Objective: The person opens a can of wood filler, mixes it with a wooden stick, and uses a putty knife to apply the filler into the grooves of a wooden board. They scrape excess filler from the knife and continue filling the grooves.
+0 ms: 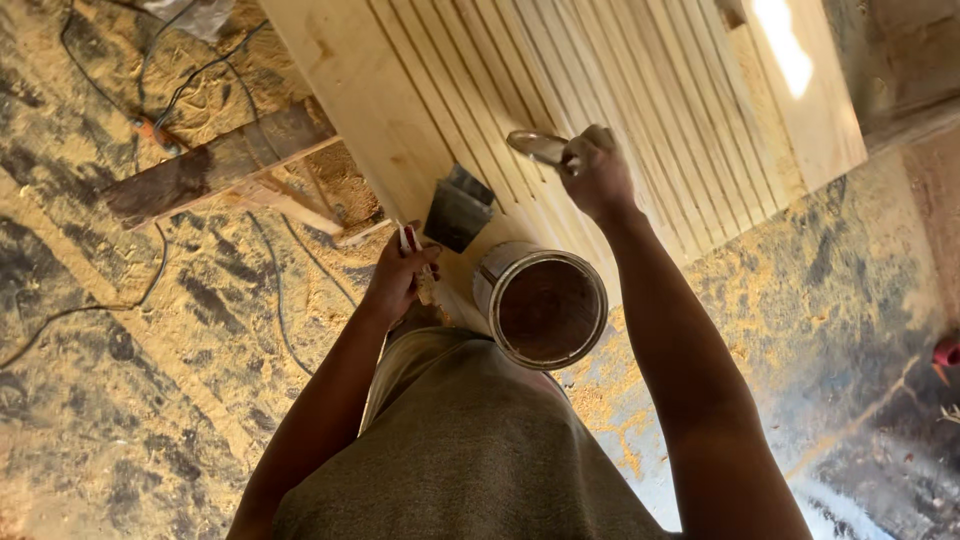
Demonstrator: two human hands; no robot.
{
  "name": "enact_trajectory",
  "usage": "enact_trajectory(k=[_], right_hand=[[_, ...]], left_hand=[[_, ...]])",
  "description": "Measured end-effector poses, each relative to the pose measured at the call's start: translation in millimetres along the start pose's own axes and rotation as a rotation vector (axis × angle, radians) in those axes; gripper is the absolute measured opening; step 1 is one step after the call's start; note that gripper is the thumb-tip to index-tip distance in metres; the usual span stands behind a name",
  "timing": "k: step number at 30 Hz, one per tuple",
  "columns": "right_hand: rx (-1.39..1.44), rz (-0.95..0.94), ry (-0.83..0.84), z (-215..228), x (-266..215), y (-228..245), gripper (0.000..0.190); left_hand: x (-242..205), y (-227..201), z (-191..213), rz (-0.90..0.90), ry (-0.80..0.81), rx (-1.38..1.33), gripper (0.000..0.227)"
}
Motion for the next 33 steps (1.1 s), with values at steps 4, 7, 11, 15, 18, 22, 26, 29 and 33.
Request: enact_trajectory(k=[4,7,11,15,18,22,26,29,33], right_hand=[[-0.03,0.032,0.288,-9,-7,10,0.041],[-0.068,-0.046,0.354,4,-34,3,0.059],[-0.058,-0.307,0.3,21,-88,-26,0.056],[0.046,-0.528,0.138,9,-175,-62,0.049],[0.118,-0.704,0.052,-13,-251,-72,0.039],[0.304,-0.923,-0.098,-52,-343,-54,0.034],[0.445,-1.051,-0.258,-86,-383,-40,0.028],[0.423,-0.993,-0.26,-110,-400,-28,0.024],[0.537,-0.977,0.074,-131,-385,-42,0.026]], left_hand=[[3,-4,4,0.066,-0.045,-0.107,0.057],[15,-5,11,0.091,-0.057,-0.089,0.052],[58,-13,2,0.017,-0.02,0.085,0.05],[104,-31,-17,-0.248,0.077,0.986,0.07],[118,-42,-37,-0.407,0.183,1.287,0.09],[114,-51,-51,-0.418,0.241,1.475,0.099],[95,-54,-50,-0.516,0.182,1.498,0.092],[65,-53,-36,-0.609,0.101,1.484,0.083],[-8,-37,-9,-0.678,0.034,1.347,0.063]])
Point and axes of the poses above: each hand's wrist, its own x-axis towards the middle knuckle, its own z-axis out of the back of the hand, y = z × x, the point moved 1 cm from there along x, towards the middle knuckle, and after that the axes turned 8 degrees about -z, right-handed, at the moved point
